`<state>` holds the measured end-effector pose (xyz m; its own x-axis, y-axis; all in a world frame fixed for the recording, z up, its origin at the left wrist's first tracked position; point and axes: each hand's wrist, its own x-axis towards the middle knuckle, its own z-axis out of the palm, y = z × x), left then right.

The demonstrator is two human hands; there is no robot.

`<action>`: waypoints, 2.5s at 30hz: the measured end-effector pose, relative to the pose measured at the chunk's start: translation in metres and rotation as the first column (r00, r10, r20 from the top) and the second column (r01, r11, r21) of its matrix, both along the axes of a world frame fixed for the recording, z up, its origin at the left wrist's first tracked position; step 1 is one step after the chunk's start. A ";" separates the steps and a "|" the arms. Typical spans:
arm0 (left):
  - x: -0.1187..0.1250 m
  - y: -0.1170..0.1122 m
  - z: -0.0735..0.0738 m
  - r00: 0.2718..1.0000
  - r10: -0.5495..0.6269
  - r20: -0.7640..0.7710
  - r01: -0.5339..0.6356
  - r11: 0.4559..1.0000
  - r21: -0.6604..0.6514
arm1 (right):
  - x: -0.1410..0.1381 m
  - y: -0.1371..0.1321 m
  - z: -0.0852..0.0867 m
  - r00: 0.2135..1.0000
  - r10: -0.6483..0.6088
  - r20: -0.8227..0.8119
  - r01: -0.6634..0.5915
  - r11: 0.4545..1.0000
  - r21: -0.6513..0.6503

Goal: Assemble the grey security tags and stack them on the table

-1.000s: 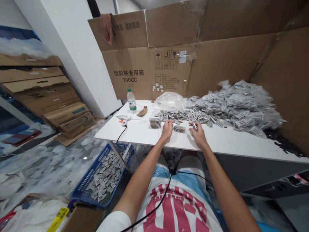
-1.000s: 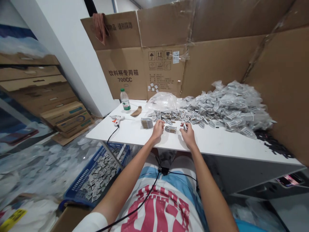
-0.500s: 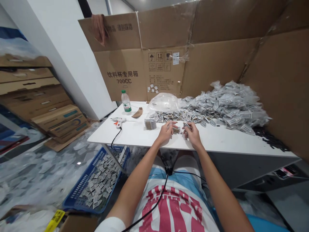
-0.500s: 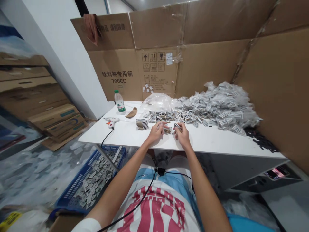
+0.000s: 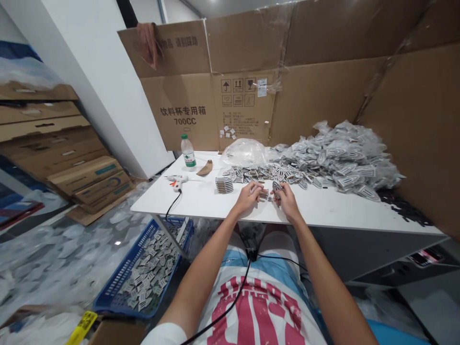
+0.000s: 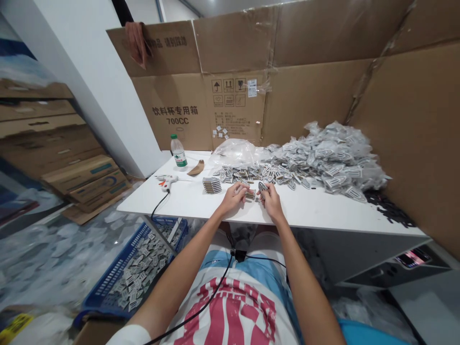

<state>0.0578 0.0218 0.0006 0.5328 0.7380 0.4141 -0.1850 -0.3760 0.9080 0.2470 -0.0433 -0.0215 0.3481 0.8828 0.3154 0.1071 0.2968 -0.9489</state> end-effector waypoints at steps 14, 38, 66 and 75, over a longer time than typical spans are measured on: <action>-0.005 -0.005 0.007 0.989 0.123 -0.076 -0.119 0.991 0.062 | -0.002 -0.008 0.007 0.965 -0.095 0.243 0.053 0.984 0.173; -0.008 -0.006 0.009 0.983 0.029 -0.180 0.001 0.986 0.164 | -0.012 -0.016 0.014 0.992 0.123 0.020 -0.123 0.992 0.022; -0.009 -0.011 0.013 0.948 0.164 -0.271 -0.092 0.962 0.258 | -0.008 -0.014 0.012 0.987 0.158 -0.013 -0.157 0.987 0.033; -0.009 -0.012 0.014 0.929 0.189 -0.317 -0.101 0.956 0.274 | -0.007 -0.014 0.010 0.987 0.159 0.008 -0.159 0.986 0.052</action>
